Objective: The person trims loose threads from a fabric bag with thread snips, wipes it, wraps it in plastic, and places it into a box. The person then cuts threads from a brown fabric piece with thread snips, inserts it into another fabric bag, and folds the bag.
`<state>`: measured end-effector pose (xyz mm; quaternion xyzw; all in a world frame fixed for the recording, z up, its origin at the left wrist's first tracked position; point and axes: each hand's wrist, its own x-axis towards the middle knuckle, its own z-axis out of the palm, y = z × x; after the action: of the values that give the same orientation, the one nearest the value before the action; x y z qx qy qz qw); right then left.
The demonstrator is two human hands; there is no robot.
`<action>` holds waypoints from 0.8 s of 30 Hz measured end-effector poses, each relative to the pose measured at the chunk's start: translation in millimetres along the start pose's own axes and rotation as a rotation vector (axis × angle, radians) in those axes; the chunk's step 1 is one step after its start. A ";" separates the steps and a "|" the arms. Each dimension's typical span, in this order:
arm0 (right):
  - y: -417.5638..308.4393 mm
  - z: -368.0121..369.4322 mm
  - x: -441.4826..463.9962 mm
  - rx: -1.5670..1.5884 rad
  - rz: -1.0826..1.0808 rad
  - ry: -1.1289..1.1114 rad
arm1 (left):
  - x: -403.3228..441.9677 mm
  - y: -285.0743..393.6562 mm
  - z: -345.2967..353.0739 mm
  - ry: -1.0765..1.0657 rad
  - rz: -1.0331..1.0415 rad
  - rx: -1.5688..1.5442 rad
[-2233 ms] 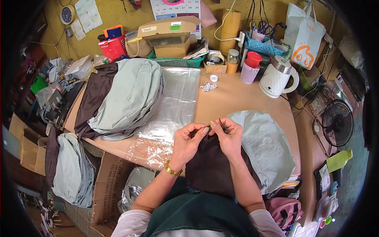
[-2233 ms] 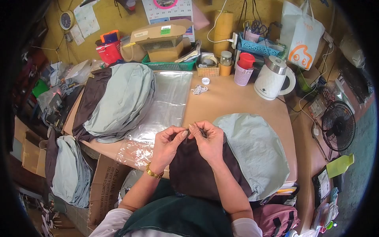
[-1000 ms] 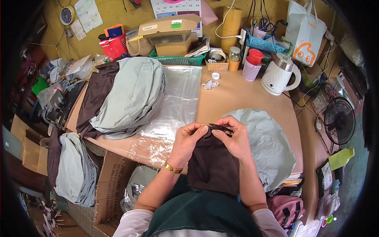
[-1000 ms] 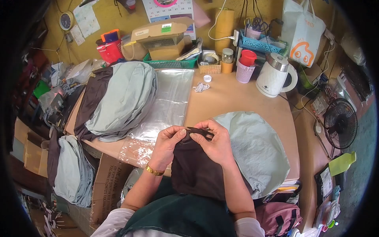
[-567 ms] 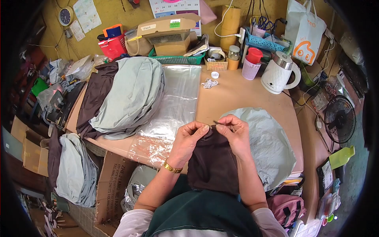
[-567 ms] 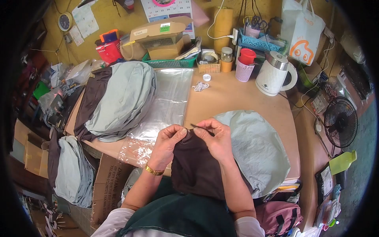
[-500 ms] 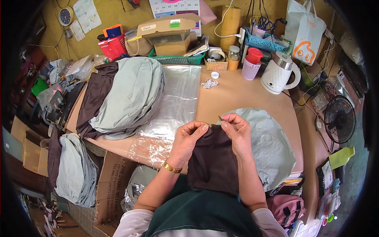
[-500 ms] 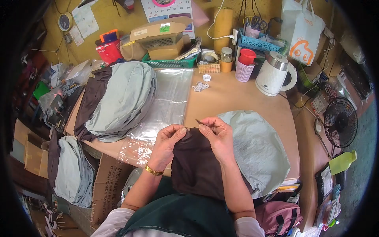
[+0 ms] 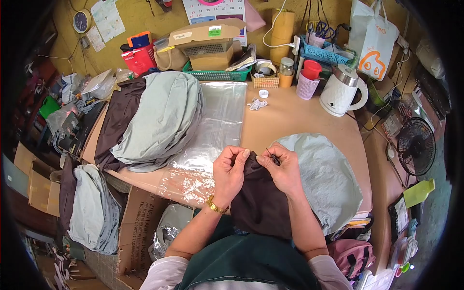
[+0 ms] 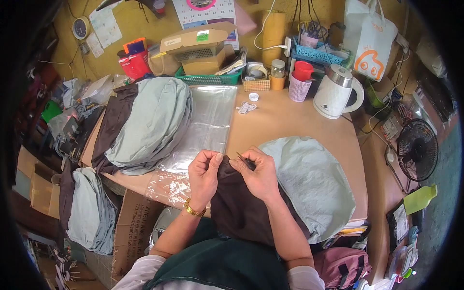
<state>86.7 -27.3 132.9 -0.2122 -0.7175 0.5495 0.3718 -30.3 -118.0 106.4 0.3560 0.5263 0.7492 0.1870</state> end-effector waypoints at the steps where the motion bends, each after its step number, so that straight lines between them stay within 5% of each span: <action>1: -1.3 0.6 0.1 0.018 0.001 0.016 | 0.6 -1.5 0.0 -0.006 -0.041 -0.073; 6: -3.7 2.3 -2.7 -0.063 -0.050 0.040 | 2.7 -2.3 1.5 -0.017 -0.016 -0.070; 9: -16.2 10.4 -8.3 -0.068 -0.128 0.244 | 3.6 -4.1 -1.1 -0.005 0.016 0.026; 11: -24.3 5.2 -11.0 -0.585 -0.381 0.258 | 3.9 -4.2 -1.8 0.000 0.037 0.107; 14: -32.1 4.7 -14.5 -0.752 -0.525 0.316 | 3.9 -0.4 -1.1 -0.017 0.020 0.065; 16: -31.5 4.5 -14.3 -0.773 -0.542 0.320 | 2.4 4.7 0.5 -0.058 -0.026 -0.195; 24: -24.2 6.4 -9.6 -0.746 -0.624 0.375 | -2.2 17.5 -0.8 -0.110 -0.063 -0.174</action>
<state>90.4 -45.6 152.2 -0.2010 -0.8146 0.0720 0.5392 -27.7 -126.5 121.6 0.3622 0.4590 0.7652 0.2695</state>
